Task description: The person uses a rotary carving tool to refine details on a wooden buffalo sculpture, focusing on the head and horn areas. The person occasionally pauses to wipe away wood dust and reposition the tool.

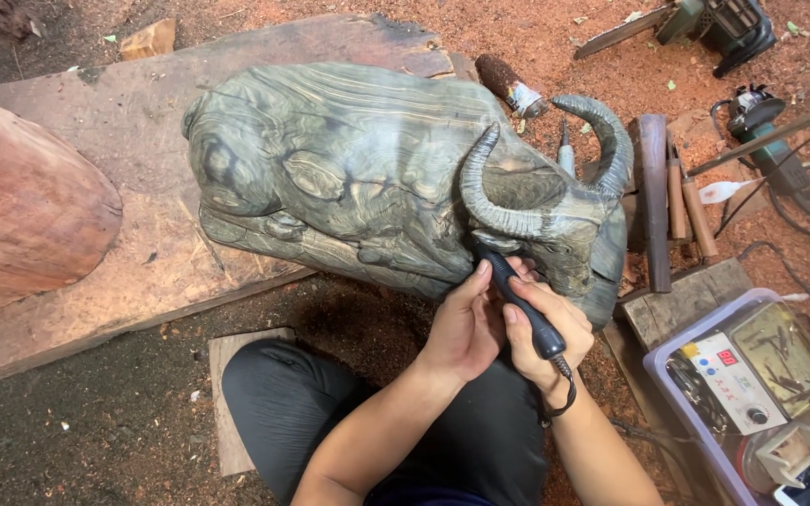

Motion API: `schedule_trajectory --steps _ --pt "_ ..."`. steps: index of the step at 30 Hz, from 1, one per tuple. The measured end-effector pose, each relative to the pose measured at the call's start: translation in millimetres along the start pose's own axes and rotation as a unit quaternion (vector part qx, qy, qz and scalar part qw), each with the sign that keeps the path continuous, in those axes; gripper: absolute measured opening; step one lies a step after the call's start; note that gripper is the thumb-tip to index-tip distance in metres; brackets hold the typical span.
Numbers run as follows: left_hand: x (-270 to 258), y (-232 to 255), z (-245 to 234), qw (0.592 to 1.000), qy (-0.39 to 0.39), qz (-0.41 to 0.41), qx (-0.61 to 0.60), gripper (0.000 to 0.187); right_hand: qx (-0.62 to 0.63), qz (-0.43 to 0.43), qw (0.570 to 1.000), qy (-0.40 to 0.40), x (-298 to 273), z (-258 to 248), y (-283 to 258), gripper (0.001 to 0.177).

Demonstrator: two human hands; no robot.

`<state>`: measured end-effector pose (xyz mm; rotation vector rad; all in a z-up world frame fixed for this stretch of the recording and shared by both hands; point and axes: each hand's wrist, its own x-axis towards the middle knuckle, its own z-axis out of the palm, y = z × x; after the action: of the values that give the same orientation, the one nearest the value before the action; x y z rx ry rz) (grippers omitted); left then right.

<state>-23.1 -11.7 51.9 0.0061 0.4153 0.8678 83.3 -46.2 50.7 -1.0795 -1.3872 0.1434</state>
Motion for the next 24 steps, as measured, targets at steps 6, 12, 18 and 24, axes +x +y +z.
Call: schedule_trajectory --steps 6,12,18,24 --pt "5.9 -2.5 -10.1 1.0 -0.02 -0.011 -0.014 0.044 -0.005 0.005 1.0 -0.002 4.0 0.1 -5.9 0.022" --pt "5.8 -2.0 -11.8 0.999 -0.015 -0.022 -0.026 0.044 -0.001 -0.005 1.0 -0.009 6.4 2.9 -6.3 0.02" --pt "5.5 -3.5 -10.7 0.999 -0.012 -0.022 -0.024 0.046 -0.006 -0.009 1.0 0.002 4.8 5.6 -9.1 0.02" --pt "8.1 -5.9 -15.3 0.999 -0.013 -0.014 -0.03 0.047 0.002 -0.003 1.0 -0.003 6.6 8.0 -9.5 0.021"
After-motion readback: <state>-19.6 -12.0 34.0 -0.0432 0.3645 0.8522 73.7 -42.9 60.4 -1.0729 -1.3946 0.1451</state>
